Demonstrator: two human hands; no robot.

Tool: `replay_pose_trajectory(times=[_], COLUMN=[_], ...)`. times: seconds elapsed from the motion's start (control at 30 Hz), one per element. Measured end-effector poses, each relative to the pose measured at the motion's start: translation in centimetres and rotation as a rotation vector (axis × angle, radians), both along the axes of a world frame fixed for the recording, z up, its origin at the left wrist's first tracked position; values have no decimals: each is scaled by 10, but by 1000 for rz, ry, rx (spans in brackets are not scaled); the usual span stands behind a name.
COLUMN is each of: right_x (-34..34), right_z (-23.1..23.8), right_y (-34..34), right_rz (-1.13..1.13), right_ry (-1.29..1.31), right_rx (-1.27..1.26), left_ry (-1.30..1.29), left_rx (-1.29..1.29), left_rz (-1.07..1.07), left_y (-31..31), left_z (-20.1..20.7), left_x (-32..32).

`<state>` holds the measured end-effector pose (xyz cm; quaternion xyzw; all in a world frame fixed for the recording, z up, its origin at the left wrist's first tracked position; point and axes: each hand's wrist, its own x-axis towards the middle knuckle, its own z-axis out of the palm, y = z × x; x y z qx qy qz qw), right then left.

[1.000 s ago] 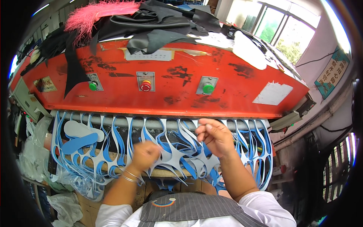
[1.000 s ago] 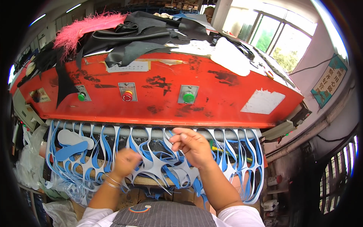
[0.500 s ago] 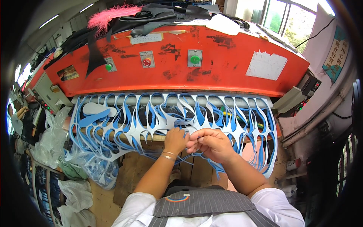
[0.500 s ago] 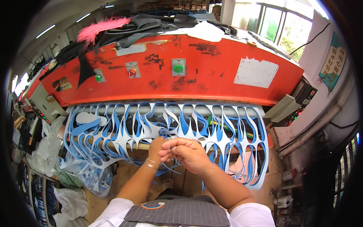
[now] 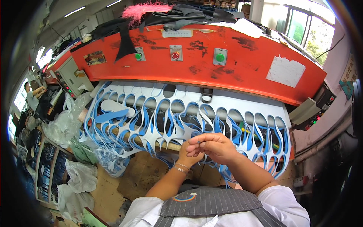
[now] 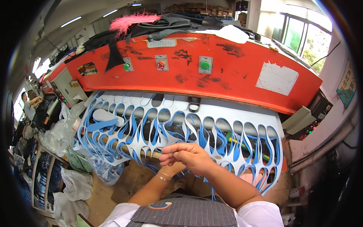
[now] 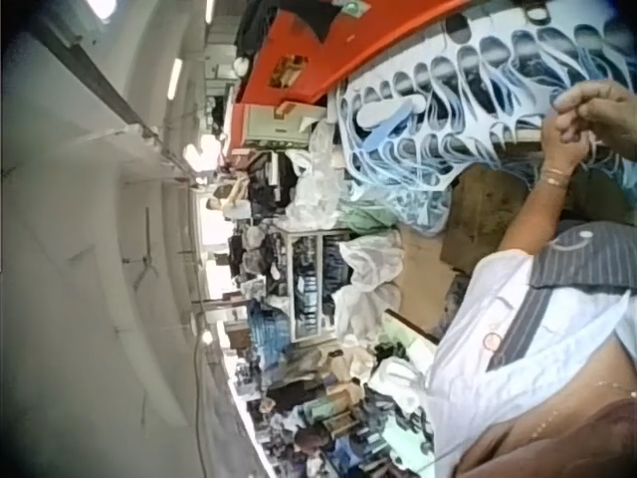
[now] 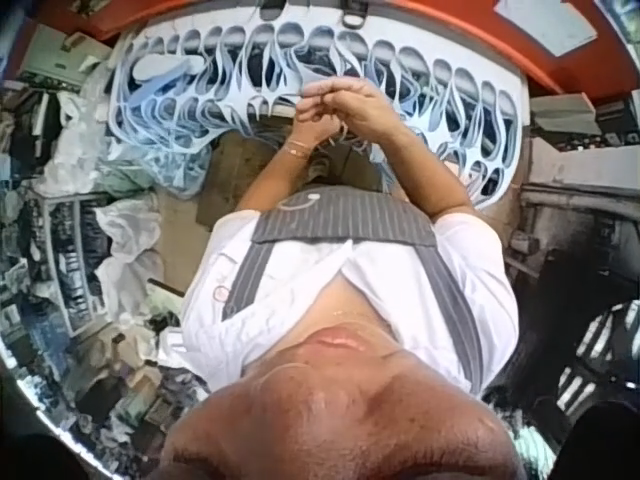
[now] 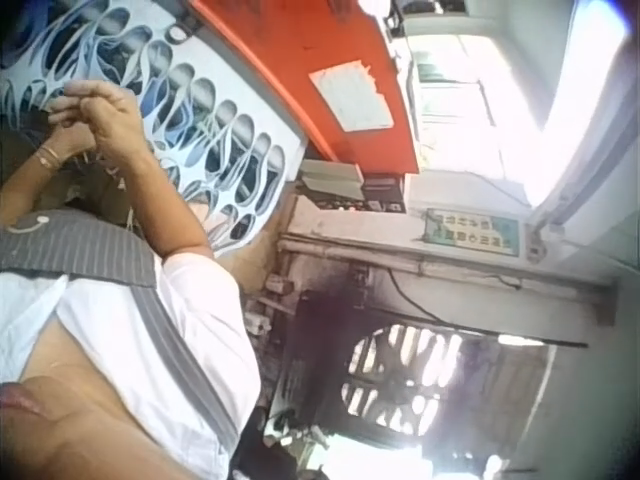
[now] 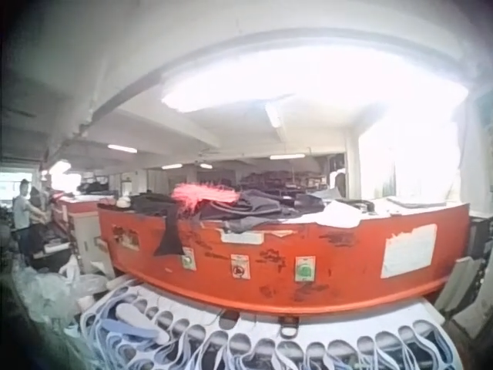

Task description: Die-cut insoles from foam sheets using a press machine.

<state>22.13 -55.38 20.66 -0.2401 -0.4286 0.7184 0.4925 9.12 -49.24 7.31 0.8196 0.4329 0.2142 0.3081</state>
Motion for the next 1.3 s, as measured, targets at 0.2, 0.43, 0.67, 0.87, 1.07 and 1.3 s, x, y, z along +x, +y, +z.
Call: replay_pose_trajectory(times=[0.2, 0.43, 0.67, 0.87, 1.07, 1.3], right_x=[9, 5, 9, 11, 9, 15], right_z=[9, -54, -70, -82, -85, -88], right_y=[55, 107, 128, 123, 116, 117], right_rz=[216, 193, 259, 237, 279, 404], right_ry=[-448, -653, -683, -708, -632, -445], right_rx=[366, 709, 712, 704, 608, 375], left_ry=[-273, -970, -888, -904, -902, -1051], left_rx=[159, -182, -234, -270, -276, -359], left_rz=[150, 442, 560, 615, 639, 714], left_y=[-10, 14, 23, 25, 23, 9], left_z=[10, 68, 61, 52, 48, 52], left_x=[-28, -41, -34, -28, -35, -60])
